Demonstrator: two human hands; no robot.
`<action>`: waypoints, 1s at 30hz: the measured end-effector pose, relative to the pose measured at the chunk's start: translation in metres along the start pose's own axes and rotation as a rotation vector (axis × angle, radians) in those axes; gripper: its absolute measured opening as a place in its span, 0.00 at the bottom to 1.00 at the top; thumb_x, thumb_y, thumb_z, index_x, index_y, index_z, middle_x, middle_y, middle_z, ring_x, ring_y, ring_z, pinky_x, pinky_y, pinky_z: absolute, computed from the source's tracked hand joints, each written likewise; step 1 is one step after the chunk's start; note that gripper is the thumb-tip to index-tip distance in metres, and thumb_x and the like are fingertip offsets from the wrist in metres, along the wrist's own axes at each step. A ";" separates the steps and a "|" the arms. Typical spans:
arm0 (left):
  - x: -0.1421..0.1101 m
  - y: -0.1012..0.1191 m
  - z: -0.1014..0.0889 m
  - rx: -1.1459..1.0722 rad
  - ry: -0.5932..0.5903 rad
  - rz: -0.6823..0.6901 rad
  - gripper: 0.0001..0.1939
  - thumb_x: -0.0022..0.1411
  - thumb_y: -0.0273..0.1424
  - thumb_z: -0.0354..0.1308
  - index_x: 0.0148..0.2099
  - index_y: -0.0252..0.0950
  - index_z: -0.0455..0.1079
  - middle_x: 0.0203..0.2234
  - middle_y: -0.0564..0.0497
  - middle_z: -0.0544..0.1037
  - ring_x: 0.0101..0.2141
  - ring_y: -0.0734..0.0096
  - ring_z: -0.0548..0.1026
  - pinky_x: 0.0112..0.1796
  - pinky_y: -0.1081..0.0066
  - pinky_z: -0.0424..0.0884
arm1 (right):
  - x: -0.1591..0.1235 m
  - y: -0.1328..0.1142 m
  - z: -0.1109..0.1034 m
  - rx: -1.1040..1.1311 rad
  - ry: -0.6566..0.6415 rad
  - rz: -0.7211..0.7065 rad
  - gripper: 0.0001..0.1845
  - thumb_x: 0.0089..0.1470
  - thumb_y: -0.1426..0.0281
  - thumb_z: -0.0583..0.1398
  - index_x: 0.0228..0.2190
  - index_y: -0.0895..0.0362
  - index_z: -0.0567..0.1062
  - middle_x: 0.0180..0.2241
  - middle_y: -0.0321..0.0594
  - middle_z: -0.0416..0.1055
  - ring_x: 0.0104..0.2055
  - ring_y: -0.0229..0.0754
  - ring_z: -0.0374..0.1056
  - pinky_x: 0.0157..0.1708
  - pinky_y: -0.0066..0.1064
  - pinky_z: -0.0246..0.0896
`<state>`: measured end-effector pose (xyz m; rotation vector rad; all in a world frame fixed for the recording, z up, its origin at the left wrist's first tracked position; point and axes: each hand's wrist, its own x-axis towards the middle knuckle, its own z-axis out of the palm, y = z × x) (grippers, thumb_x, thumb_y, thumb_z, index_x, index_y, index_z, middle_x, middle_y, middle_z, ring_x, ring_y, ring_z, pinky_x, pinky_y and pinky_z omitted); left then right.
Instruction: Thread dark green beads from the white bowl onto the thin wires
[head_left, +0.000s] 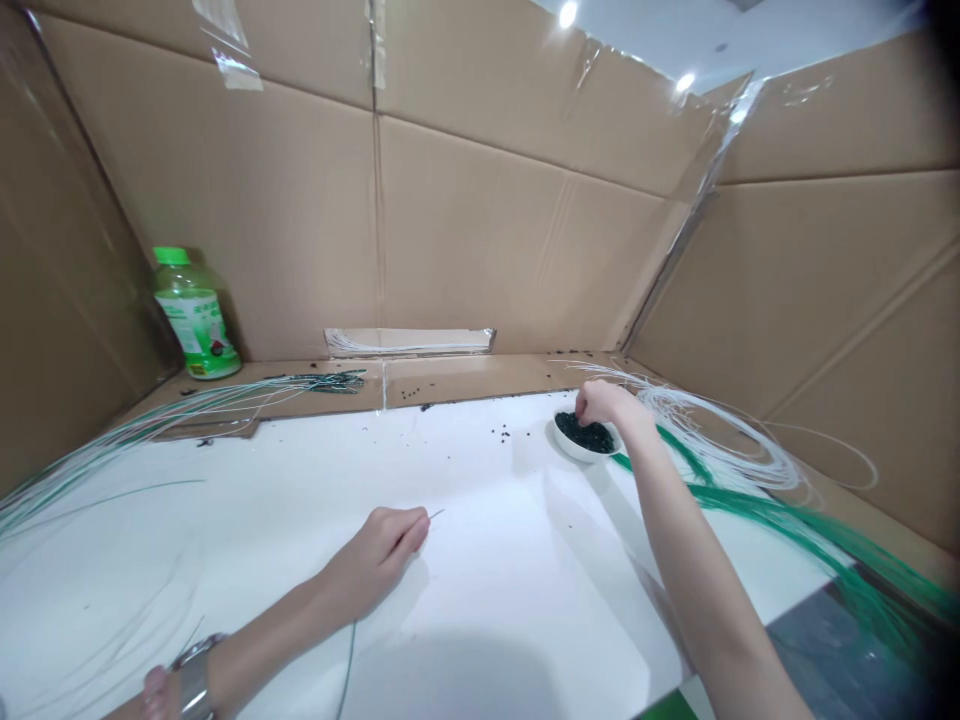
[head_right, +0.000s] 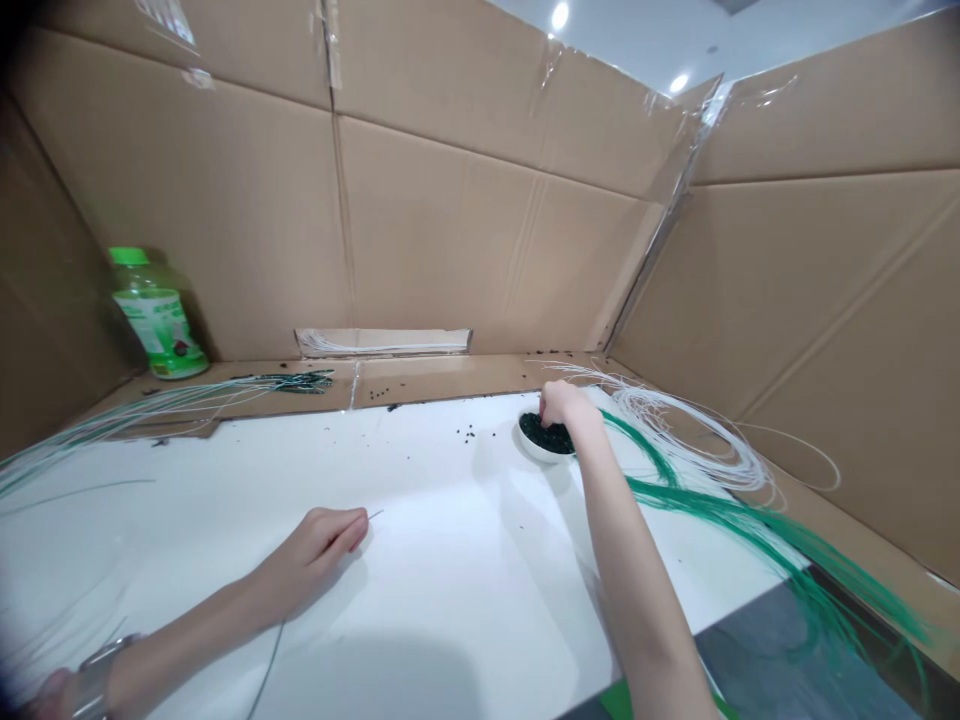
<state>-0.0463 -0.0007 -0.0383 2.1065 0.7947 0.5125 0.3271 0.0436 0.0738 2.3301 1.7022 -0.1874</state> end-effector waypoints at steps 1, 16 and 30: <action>0.000 0.000 0.000 -0.001 0.003 -0.001 0.19 0.69 0.35 0.35 0.24 0.37 0.47 0.18 0.57 0.52 0.21 0.75 0.51 0.26 0.71 0.49 | 0.000 0.001 0.003 0.001 -0.035 0.013 0.15 0.60 0.65 0.59 0.47 0.58 0.71 0.47 0.44 0.69 0.44 0.43 0.70 0.43 0.39 0.69; 0.001 0.000 -0.001 0.004 0.007 -0.006 0.19 0.68 0.34 0.35 0.24 0.37 0.47 0.18 0.58 0.52 0.21 0.76 0.51 0.26 0.71 0.49 | 0.004 0.010 0.003 0.100 -0.039 -0.126 0.15 0.59 0.64 0.58 0.46 0.59 0.71 0.48 0.44 0.69 0.45 0.44 0.69 0.43 0.40 0.68; 0.001 0.002 -0.002 0.020 -0.009 0.000 0.19 0.68 0.34 0.36 0.24 0.37 0.47 0.18 0.58 0.51 0.21 0.76 0.51 0.26 0.71 0.50 | 0.023 -0.070 0.040 0.208 -0.046 -0.406 0.15 0.60 0.64 0.58 0.46 0.59 0.71 0.47 0.44 0.70 0.44 0.43 0.69 0.43 0.40 0.68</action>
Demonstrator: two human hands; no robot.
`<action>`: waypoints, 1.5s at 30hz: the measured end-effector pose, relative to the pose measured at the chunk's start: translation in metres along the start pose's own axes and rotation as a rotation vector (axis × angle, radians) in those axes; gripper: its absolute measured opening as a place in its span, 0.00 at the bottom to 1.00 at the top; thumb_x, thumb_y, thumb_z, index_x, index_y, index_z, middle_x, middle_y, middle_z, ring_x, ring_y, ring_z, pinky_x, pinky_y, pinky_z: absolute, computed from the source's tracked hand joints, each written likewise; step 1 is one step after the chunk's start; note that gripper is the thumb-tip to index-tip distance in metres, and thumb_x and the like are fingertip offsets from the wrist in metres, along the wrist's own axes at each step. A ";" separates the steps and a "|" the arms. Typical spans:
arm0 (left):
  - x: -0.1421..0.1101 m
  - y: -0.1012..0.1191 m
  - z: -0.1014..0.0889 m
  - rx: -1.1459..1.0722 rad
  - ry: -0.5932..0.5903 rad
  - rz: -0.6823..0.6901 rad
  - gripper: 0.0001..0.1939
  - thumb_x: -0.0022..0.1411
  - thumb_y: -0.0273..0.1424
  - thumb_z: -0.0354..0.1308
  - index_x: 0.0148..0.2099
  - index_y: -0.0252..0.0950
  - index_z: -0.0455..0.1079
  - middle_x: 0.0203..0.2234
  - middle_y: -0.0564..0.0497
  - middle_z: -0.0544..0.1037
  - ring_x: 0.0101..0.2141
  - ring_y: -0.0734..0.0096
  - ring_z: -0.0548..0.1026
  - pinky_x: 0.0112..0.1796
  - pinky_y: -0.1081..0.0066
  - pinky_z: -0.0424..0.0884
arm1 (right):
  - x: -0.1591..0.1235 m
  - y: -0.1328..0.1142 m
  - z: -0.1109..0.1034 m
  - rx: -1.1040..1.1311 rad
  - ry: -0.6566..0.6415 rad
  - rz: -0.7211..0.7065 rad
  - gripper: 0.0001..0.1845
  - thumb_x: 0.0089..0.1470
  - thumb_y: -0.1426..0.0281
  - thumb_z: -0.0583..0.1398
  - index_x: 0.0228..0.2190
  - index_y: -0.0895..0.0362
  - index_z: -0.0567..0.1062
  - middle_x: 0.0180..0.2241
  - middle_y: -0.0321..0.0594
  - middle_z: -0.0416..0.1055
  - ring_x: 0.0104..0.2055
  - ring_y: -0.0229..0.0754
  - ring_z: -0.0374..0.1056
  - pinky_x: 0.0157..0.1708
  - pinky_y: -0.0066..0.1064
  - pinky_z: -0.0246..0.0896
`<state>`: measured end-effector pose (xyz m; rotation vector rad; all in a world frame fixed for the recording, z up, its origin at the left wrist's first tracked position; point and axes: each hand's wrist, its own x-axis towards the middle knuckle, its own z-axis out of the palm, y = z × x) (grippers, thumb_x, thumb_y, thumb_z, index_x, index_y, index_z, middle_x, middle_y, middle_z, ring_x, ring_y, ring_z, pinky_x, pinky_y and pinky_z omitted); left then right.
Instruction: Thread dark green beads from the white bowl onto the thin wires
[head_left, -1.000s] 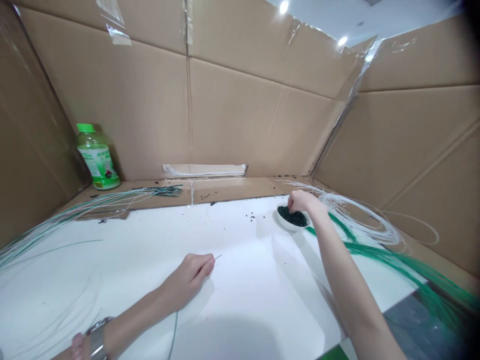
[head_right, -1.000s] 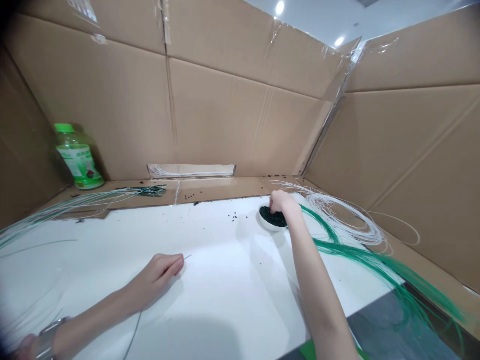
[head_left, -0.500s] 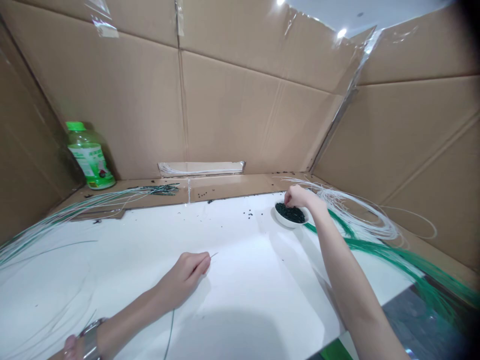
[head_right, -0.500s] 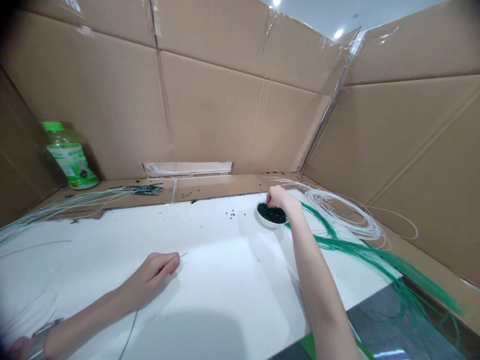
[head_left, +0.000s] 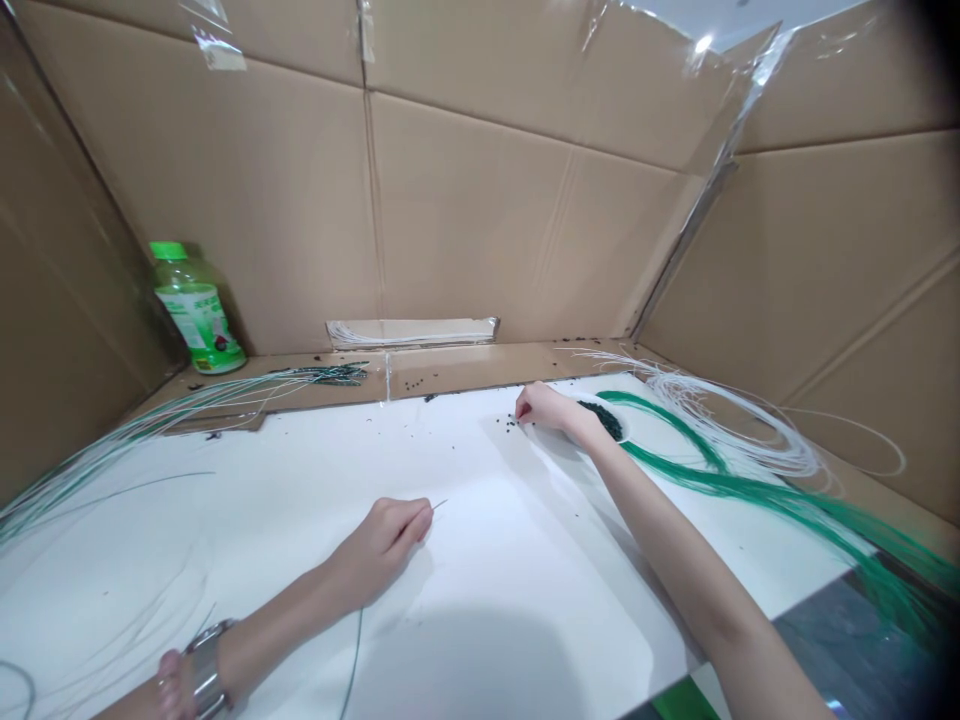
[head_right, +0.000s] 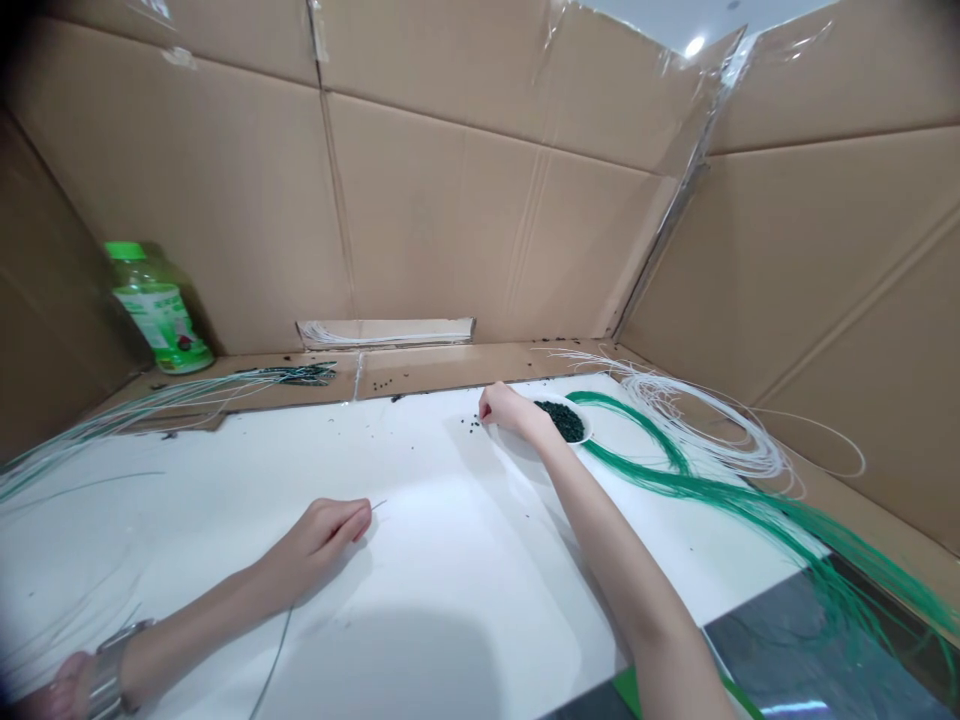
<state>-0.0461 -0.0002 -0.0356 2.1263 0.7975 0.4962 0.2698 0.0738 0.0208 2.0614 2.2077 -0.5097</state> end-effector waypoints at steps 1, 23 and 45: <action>0.000 0.000 0.000 0.000 0.000 -0.001 0.19 0.68 0.34 0.36 0.24 0.37 0.47 0.18 0.58 0.51 0.21 0.76 0.51 0.26 0.71 0.50 | 0.001 0.002 0.001 0.001 0.000 0.002 0.15 0.60 0.64 0.58 0.46 0.59 0.71 0.47 0.44 0.69 0.44 0.43 0.69 0.43 0.40 0.68; 0.000 0.002 -0.001 -0.001 -0.025 -0.012 0.19 0.68 0.35 0.35 0.24 0.37 0.47 0.18 0.57 0.51 0.21 0.75 0.51 0.26 0.71 0.50 | 0.002 0.009 0.001 -0.011 0.025 -0.024 0.15 0.60 0.64 0.58 0.47 0.59 0.71 0.47 0.44 0.70 0.44 0.43 0.70 0.43 0.40 0.69; -0.001 -0.003 0.001 -0.010 -0.031 -0.011 0.19 0.68 0.35 0.36 0.24 0.37 0.47 0.18 0.58 0.51 0.21 0.75 0.51 0.25 0.71 0.49 | -0.002 0.008 -0.002 -0.010 0.005 -0.016 0.15 0.60 0.64 0.58 0.46 0.59 0.71 0.47 0.44 0.70 0.44 0.43 0.70 0.42 0.39 0.69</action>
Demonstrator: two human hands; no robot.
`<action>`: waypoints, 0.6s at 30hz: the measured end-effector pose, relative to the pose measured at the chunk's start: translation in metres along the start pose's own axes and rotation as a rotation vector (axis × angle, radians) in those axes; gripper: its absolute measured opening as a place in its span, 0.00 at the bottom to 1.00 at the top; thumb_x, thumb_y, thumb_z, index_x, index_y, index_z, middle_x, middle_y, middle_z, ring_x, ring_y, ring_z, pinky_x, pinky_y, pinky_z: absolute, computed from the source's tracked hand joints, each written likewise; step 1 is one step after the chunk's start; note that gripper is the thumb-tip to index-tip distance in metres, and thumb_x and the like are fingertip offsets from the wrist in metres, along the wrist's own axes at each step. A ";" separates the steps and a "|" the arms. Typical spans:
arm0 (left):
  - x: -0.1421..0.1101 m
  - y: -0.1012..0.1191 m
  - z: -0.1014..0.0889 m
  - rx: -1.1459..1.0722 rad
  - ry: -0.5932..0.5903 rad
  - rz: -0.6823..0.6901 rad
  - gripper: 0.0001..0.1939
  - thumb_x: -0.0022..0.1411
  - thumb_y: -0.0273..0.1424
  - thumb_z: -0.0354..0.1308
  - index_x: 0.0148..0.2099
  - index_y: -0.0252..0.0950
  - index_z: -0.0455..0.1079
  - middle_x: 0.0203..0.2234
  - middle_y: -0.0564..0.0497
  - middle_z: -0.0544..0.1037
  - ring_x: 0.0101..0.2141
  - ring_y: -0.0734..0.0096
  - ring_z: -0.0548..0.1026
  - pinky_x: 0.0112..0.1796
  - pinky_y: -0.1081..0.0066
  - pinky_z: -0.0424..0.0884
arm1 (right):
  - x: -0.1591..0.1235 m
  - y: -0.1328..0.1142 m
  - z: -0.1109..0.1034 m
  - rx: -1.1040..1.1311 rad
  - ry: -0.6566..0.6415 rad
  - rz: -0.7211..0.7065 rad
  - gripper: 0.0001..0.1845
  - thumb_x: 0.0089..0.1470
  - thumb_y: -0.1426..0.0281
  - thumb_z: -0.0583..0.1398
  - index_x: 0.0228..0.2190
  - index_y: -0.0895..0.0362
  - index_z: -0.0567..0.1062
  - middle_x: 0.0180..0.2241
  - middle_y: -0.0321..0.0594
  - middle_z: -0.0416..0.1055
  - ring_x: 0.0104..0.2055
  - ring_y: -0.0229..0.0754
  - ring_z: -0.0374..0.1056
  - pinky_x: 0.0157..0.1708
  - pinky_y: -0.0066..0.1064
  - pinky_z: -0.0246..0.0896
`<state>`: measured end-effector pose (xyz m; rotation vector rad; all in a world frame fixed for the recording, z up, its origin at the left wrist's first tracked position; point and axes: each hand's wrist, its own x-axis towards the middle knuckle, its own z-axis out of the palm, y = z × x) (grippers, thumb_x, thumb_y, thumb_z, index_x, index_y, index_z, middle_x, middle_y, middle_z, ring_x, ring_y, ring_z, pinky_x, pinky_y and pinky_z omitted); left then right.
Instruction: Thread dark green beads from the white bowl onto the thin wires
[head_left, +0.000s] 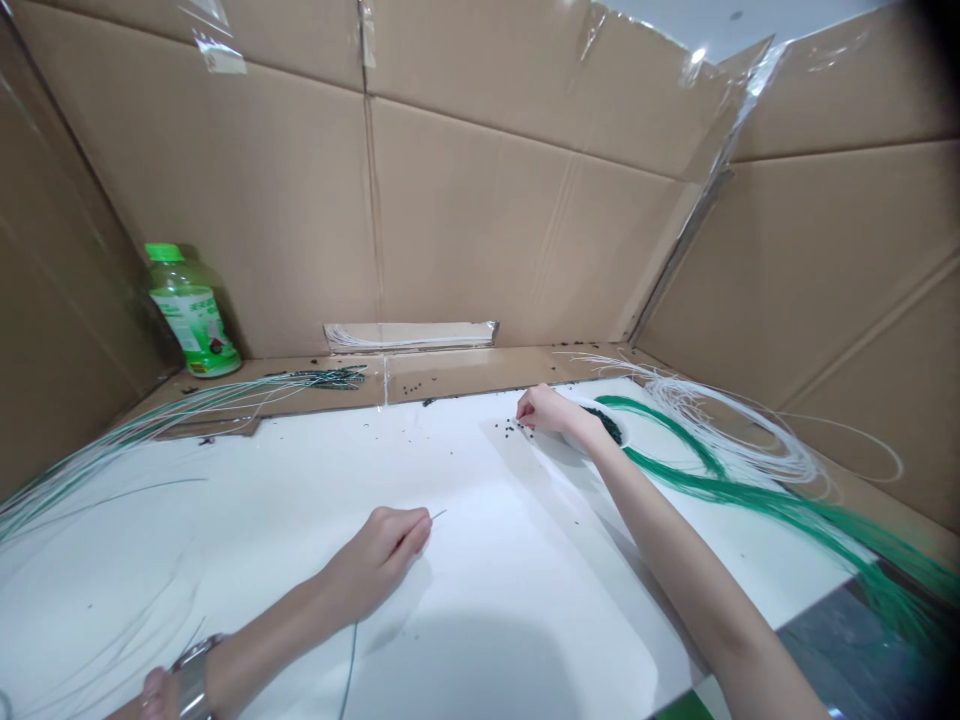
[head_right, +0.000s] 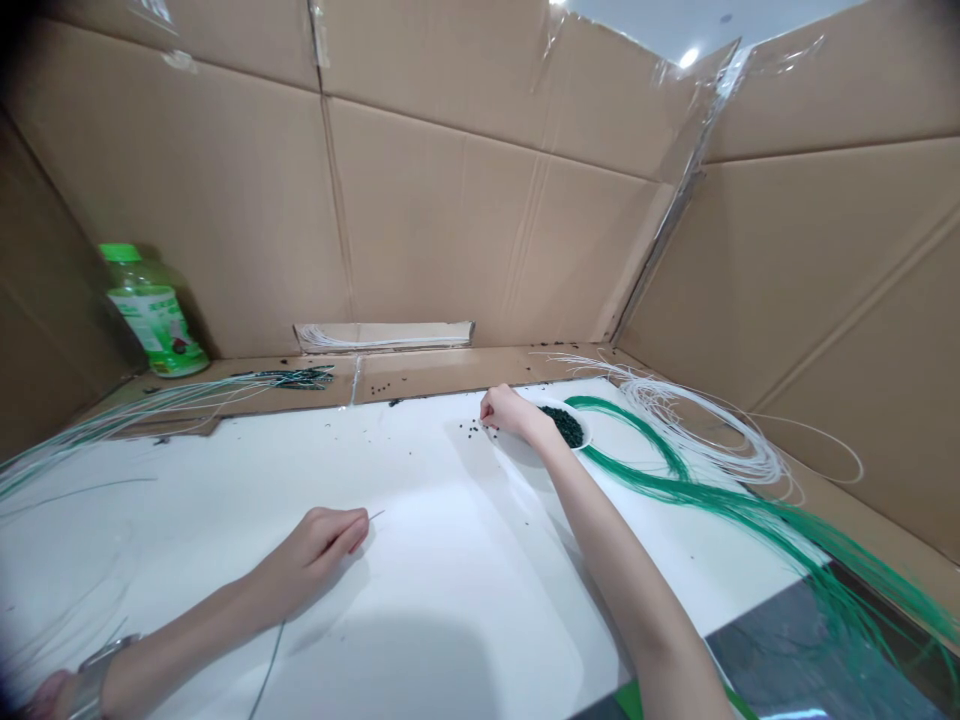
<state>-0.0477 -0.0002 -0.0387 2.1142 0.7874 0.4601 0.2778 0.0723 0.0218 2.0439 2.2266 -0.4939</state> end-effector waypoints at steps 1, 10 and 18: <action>0.000 0.000 0.000 0.001 0.000 -0.001 0.19 0.68 0.35 0.36 0.24 0.37 0.47 0.18 0.58 0.51 0.21 0.75 0.51 0.25 0.71 0.49 | 0.000 -0.001 0.000 0.000 -0.006 -0.002 0.15 0.60 0.64 0.58 0.46 0.59 0.71 0.47 0.43 0.70 0.44 0.43 0.70 0.42 0.40 0.69; 0.001 0.001 0.000 0.006 -0.004 -0.001 0.19 0.68 0.36 0.35 0.24 0.37 0.47 0.18 0.58 0.51 0.21 0.75 0.51 0.26 0.71 0.49 | -0.004 -0.006 -0.004 -0.023 -0.002 -0.004 0.15 0.60 0.64 0.58 0.46 0.59 0.71 0.47 0.43 0.70 0.44 0.43 0.70 0.42 0.40 0.69; 0.001 0.002 0.000 0.004 -0.011 -0.008 0.19 0.68 0.36 0.35 0.24 0.37 0.47 0.18 0.58 0.51 0.21 0.75 0.50 0.26 0.70 0.49 | -0.005 -0.007 -0.005 -0.058 0.026 0.008 0.15 0.60 0.64 0.58 0.46 0.59 0.71 0.47 0.44 0.70 0.44 0.43 0.70 0.43 0.40 0.68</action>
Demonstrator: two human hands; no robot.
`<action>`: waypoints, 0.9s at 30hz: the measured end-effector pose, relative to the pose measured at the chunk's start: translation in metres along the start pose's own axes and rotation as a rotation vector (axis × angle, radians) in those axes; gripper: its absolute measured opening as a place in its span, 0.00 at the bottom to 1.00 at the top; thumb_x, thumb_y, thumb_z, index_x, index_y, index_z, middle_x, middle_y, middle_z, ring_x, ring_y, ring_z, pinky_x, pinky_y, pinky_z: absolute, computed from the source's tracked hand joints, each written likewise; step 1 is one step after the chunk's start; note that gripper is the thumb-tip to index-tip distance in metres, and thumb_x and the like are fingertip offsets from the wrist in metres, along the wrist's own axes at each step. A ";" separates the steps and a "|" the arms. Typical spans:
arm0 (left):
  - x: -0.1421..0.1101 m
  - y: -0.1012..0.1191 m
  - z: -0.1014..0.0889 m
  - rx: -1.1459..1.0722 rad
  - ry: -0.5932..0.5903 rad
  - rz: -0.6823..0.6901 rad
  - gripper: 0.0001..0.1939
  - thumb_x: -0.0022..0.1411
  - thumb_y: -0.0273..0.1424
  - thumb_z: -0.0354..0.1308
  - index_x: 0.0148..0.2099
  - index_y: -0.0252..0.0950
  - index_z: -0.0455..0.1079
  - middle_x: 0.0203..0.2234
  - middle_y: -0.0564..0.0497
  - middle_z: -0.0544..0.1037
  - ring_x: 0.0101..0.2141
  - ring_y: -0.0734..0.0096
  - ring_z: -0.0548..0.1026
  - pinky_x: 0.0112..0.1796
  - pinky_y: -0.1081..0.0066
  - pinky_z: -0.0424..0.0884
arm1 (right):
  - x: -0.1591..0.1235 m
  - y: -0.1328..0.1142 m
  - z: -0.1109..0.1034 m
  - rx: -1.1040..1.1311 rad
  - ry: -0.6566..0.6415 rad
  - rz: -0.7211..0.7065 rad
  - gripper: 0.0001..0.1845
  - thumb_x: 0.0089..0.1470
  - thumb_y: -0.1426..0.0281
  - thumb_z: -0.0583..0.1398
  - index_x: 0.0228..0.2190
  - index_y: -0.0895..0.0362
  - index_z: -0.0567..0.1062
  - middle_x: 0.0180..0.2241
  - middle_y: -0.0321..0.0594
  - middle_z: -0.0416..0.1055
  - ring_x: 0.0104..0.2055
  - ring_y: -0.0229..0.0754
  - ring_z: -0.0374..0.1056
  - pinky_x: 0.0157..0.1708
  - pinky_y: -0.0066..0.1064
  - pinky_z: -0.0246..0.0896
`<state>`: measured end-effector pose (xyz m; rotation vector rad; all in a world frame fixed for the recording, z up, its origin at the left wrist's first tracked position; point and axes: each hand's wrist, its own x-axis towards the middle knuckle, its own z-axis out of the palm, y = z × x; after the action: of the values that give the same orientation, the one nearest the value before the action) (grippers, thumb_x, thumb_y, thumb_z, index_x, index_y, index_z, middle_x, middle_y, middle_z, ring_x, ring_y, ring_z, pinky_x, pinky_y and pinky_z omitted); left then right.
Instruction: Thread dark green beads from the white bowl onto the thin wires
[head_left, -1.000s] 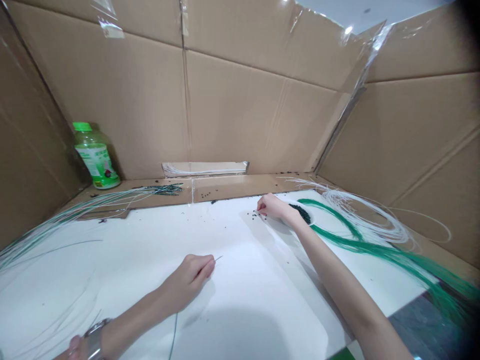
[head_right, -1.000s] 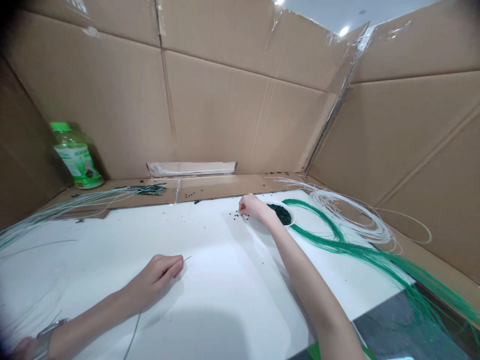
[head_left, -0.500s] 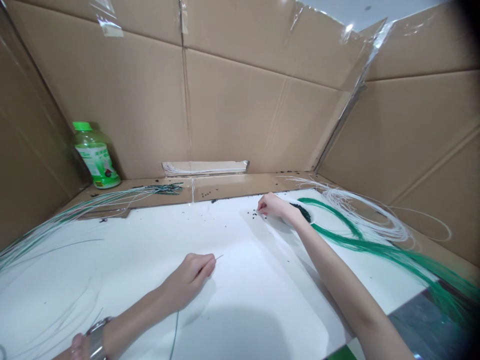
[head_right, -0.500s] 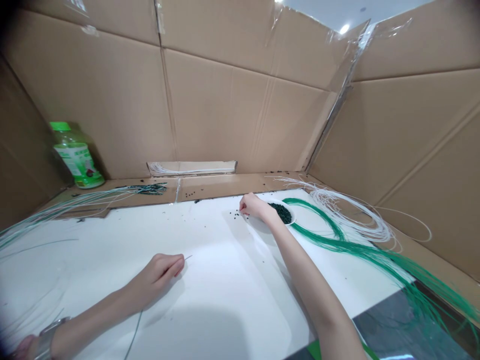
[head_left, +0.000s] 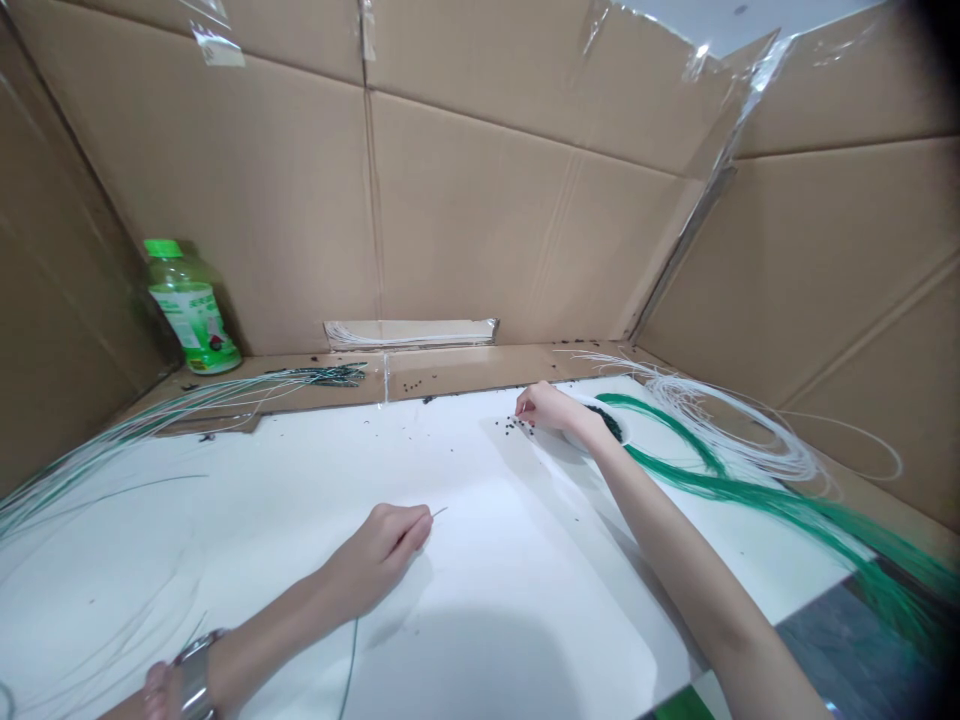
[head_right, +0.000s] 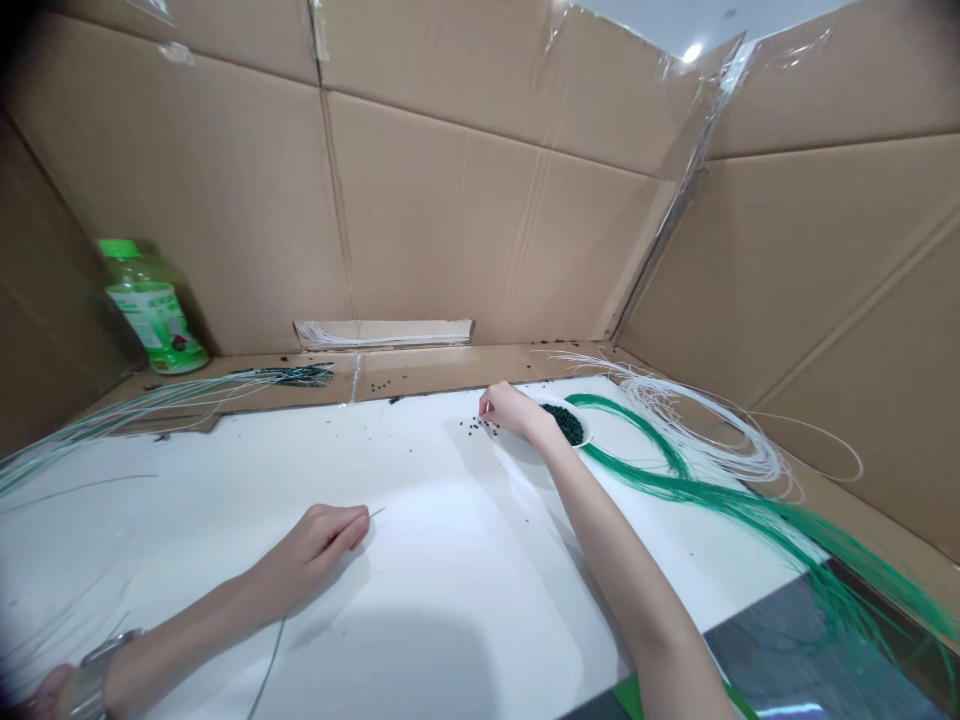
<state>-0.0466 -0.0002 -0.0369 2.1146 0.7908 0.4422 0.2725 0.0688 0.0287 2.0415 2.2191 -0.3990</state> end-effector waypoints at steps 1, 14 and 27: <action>0.000 0.000 0.000 0.001 0.001 -0.001 0.19 0.68 0.36 0.35 0.24 0.37 0.47 0.18 0.58 0.51 0.21 0.75 0.50 0.26 0.70 0.49 | 0.000 0.000 0.000 -0.005 0.001 0.003 0.15 0.60 0.64 0.58 0.46 0.59 0.71 0.47 0.44 0.70 0.44 0.43 0.70 0.43 0.40 0.68; 0.000 -0.003 0.000 0.003 0.002 0.014 0.19 0.69 0.36 0.35 0.24 0.37 0.47 0.18 0.57 0.51 0.21 0.75 0.51 0.26 0.71 0.50 | -0.001 -0.002 -0.003 -0.055 0.031 0.041 0.14 0.61 0.64 0.57 0.46 0.58 0.71 0.47 0.44 0.70 0.45 0.43 0.69 0.44 0.40 0.68; -0.001 0.000 0.000 0.005 0.006 0.012 0.19 0.69 0.35 0.35 0.24 0.37 0.47 0.18 0.57 0.51 0.21 0.75 0.51 0.26 0.71 0.50 | -0.030 0.055 -0.028 -0.087 -0.044 0.396 0.16 0.60 0.65 0.58 0.47 0.59 0.70 0.47 0.44 0.69 0.44 0.43 0.70 0.42 0.39 0.69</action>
<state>-0.0475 -0.0010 -0.0374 2.1245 0.7839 0.4533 0.3327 0.0503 0.0563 2.3229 1.7143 -0.2965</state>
